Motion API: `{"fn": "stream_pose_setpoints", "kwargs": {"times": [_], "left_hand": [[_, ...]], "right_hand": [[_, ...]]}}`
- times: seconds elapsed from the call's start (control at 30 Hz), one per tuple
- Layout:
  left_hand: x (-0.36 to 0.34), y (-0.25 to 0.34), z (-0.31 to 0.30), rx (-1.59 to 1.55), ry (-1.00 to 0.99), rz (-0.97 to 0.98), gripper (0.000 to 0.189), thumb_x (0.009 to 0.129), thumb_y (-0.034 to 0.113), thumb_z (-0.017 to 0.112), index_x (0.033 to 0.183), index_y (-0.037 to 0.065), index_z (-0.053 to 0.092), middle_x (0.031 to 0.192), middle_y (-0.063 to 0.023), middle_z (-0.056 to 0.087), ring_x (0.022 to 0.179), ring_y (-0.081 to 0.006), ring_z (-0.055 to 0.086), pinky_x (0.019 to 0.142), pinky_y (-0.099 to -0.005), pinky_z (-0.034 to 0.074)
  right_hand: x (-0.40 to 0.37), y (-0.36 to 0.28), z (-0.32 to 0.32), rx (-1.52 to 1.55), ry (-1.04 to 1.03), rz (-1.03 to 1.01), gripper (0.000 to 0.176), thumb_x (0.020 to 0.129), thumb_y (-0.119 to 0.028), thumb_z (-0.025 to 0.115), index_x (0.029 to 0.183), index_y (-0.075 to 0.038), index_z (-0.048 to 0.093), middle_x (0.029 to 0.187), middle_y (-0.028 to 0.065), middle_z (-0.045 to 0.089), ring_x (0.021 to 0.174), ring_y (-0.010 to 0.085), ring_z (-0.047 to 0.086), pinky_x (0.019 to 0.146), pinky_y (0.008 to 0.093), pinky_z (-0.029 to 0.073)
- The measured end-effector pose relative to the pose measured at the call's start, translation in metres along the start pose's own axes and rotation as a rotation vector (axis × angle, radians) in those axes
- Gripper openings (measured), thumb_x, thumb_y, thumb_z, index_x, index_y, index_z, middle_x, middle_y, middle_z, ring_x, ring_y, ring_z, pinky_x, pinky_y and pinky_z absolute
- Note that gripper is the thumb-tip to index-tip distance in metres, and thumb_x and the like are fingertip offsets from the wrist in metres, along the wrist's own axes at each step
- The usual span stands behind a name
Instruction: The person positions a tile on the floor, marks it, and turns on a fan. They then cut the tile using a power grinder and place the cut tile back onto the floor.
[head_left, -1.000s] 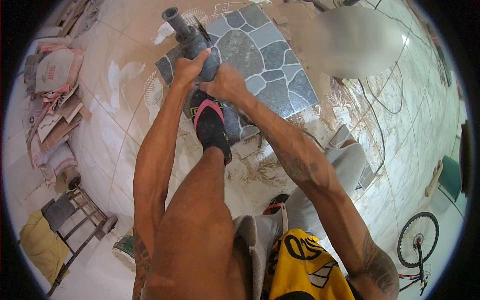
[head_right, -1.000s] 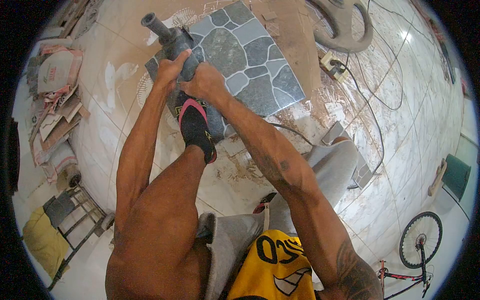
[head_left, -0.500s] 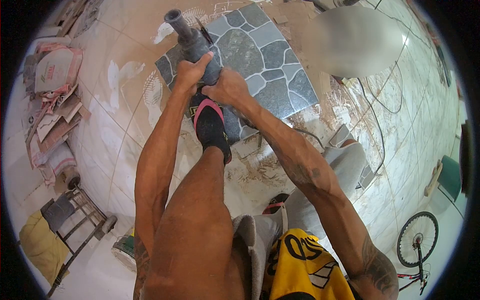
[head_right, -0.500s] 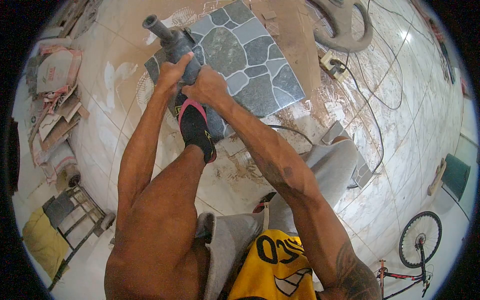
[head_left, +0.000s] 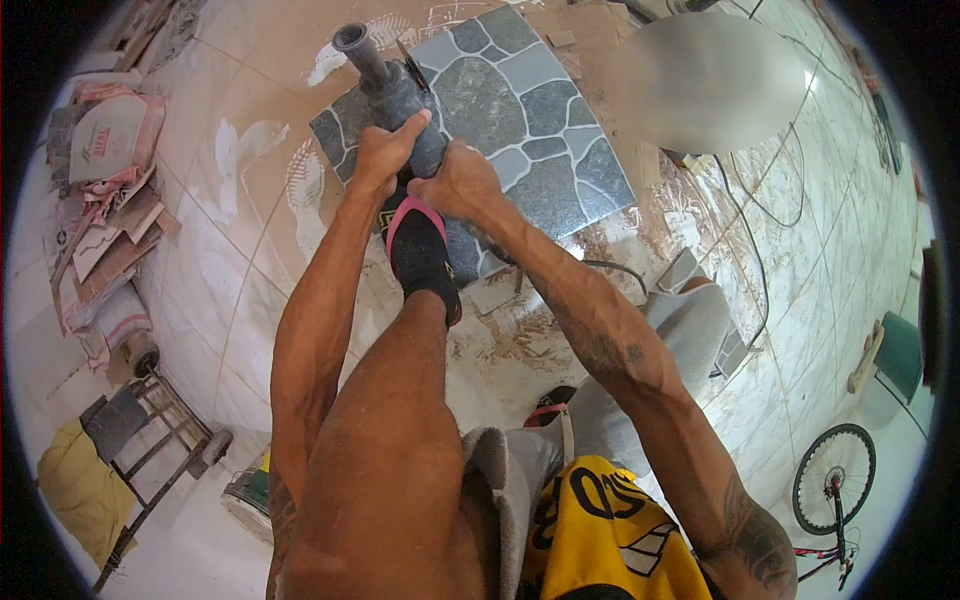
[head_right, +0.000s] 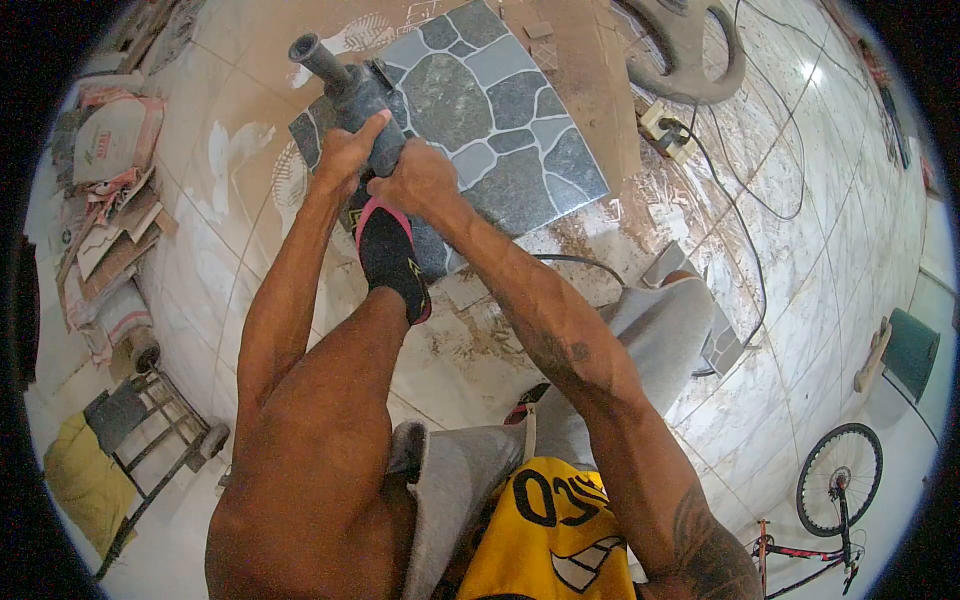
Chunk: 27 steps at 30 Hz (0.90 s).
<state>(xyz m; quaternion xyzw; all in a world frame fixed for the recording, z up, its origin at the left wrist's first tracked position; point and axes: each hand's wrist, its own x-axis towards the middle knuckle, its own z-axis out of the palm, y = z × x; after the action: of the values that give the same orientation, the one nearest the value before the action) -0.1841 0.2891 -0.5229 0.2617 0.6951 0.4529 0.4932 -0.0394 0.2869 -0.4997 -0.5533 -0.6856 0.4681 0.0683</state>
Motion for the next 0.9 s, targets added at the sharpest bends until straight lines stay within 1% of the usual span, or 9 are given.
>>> {"fn": "stream_pose_setpoints", "kwargs": {"times": [0.1,0.17,0.37,0.47,0.57,0.7,0.9], "left_hand": [[-0.002,0.000,0.000,0.026,-0.004,-0.008,0.033,0.083,0.026,0.078,0.088,-0.005,0.069,0.087,-0.0072,0.067,0.072,-0.0149,0.063,0.064,-0.0313,0.051],[-0.002,0.001,-0.001,0.056,-0.013,-0.030,0.033,0.083,0.027,0.078,0.088,-0.005,0.069,0.087,-0.0071,0.067,0.072,-0.0151,0.063,0.064,-0.0313,0.051],[-0.012,0.006,0.004,0.073,0.014,0.008,0.033,0.082,0.028,0.078,0.086,-0.004,0.070,0.084,-0.0067,0.067,0.069,-0.0143,0.062,0.063,-0.0316,0.050],[-0.012,0.005,0.003,0.038,-0.003,-0.017,0.033,0.082,0.029,0.078,0.085,-0.003,0.070,0.083,-0.0065,0.067,0.068,-0.0140,0.062,0.062,-0.0317,0.050],[-0.012,0.004,0.002,0.047,0.000,-0.013,0.033,0.083,0.028,0.078,0.085,-0.003,0.070,0.082,-0.0062,0.067,0.067,-0.0143,0.063,0.061,-0.0313,0.050],[-0.012,0.003,0.001,0.034,-0.018,-0.056,0.031,0.083,0.026,0.078,0.086,-0.003,0.070,0.083,-0.0059,0.067,0.068,-0.0140,0.063,0.061,-0.0303,0.050],[-0.015,-0.001,0.001,0.002,-0.040,-0.051,0.029,0.084,0.025,0.078,0.087,-0.003,0.069,0.085,-0.0059,0.067,0.070,-0.0133,0.063,0.061,-0.0295,0.050]], "right_hand": [[-0.001,0.002,0.002,0.012,0.015,0.003,0.057,0.065,-0.036,0.077,0.094,0.010,0.062,0.093,0.0290,0.067,0.089,0.0418,0.068,0.079,0.0460,0.054],[-0.002,0.002,0.003,0.008,0.013,0.014,0.057,0.065,-0.036,0.076,0.095,0.011,0.061,0.093,0.0291,0.067,0.090,0.0416,0.068,0.079,0.0457,0.054],[-0.004,0.004,0.005,-0.008,0.012,0.028,0.059,0.065,-0.036,0.077,0.098,0.010,0.061,0.094,0.0287,0.067,0.092,0.0413,0.067,0.080,0.0455,0.054],[-0.005,0.003,0.004,-0.003,0.002,0.047,0.059,0.065,-0.036,0.078,0.098,0.010,0.061,0.095,0.0280,0.067,0.093,0.0411,0.067,0.081,0.0454,0.054],[-0.008,0.001,0.002,-0.004,0.004,0.039,0.059,0.065,-0.036,0.079,0.098,0.010,0.061,0.095,0.0281,0.067,0.093,0.0413,0.067,0.081,0.0451,0.054],[-0.012,0.001,-0.002,0.016,-0.016,0.037,0.059,0.065,-0.035,0.079,0.097,0.011,0.060,0.094,0.0289,0.067,0.093,0.0419,0.067,0.082,0.0451,0.054],[-0.016,0.003,0.002,0.009,0.002,0.032,0.066,0.065,-0.038,0.082,0.101,0.012,0.057,0.094,0.0291,0.067,0.092,0.0421,0.067,0.081,0.0457,0.053]]}}
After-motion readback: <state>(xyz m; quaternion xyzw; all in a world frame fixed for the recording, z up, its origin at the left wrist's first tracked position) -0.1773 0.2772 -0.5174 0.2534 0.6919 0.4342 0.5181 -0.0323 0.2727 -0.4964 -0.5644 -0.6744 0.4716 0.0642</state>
